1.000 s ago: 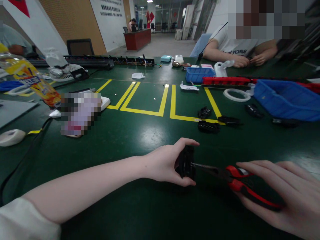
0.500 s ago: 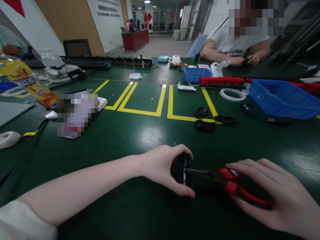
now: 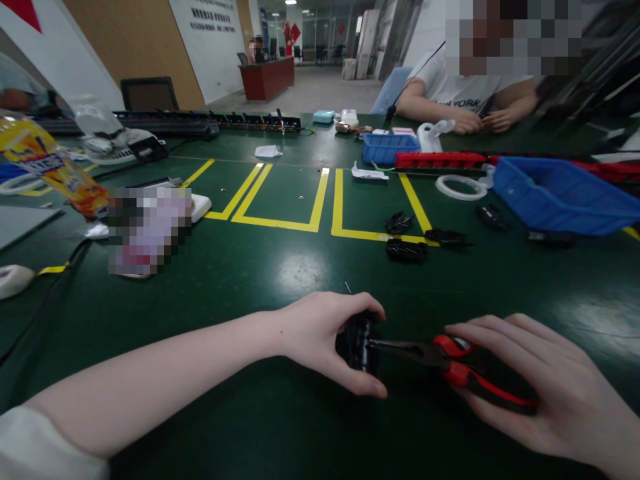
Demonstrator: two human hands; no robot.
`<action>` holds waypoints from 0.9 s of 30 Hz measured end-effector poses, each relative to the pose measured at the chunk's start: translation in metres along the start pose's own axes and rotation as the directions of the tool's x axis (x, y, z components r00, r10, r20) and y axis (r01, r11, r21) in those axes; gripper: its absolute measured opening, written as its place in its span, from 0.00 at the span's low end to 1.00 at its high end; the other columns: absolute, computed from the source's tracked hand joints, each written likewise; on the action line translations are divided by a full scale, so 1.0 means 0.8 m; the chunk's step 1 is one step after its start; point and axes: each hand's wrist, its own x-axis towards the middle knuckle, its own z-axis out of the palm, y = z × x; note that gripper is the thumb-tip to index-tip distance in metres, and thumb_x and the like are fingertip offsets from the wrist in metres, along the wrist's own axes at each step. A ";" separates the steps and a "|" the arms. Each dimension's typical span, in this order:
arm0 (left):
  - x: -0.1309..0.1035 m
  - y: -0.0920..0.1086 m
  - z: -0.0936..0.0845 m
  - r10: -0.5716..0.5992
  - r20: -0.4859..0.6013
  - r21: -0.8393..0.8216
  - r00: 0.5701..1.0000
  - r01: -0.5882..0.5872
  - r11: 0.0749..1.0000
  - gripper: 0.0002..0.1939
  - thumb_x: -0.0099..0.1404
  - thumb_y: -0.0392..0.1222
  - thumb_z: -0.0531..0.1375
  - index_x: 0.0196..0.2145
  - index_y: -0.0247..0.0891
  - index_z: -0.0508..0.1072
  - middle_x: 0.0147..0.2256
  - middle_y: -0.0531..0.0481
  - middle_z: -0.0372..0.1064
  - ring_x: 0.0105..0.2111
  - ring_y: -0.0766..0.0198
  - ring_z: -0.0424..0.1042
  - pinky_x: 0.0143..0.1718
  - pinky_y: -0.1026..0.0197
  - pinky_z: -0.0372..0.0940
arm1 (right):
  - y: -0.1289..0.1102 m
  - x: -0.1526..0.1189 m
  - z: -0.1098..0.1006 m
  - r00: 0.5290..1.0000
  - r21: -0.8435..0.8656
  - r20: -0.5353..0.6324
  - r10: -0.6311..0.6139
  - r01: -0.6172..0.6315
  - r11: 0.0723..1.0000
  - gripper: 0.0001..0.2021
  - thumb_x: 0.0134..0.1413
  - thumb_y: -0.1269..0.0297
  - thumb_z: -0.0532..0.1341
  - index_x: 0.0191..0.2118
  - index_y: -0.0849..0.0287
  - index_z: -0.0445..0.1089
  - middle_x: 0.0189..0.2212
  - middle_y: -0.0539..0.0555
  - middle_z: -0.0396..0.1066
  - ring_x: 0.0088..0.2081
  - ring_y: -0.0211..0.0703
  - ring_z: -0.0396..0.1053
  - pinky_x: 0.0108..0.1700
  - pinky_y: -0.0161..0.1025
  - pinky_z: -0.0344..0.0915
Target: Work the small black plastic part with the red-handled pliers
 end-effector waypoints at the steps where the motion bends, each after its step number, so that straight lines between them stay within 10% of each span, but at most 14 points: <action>1: 0.000 -0.001 0.000 0.000 0.004 0.007 1.000 0.000 1.000 0.36 0.54 0.57 0.71 0.53 0.38 0.65 0.34 0.52 0.68 0.28 0.65 0.66 0.26 0.65 0.58 | -0.001 0.000 0.000 1.000 -0.001 0.002 0.012 -0.012 1.000 0.20 0.55 0.56 0.60 0.54 0.50 0.66 0.41 0.55 0.75 0.36 0.53 0.73 0.37 0.51 0.68; 27: 0.003 0.001 0.000 -0.035 0.024 -0.004 0.999 0.035 0.999 0.36 0.54 0.58 0.71 0.53 0.38 0.66 0.36 0.52 0.71 0.31 0.63 0.70 0.27 0.66 0.57 | -0.007 0.007 -0.001 1.000 -0.051 0.000 0.025 -0.025 0.998 0.22 0.54 0.59 0.61 0.56 0.50 0.67 0.44 0.56 0.75 0.40 0.55 0.74 0.39 0.53 0.69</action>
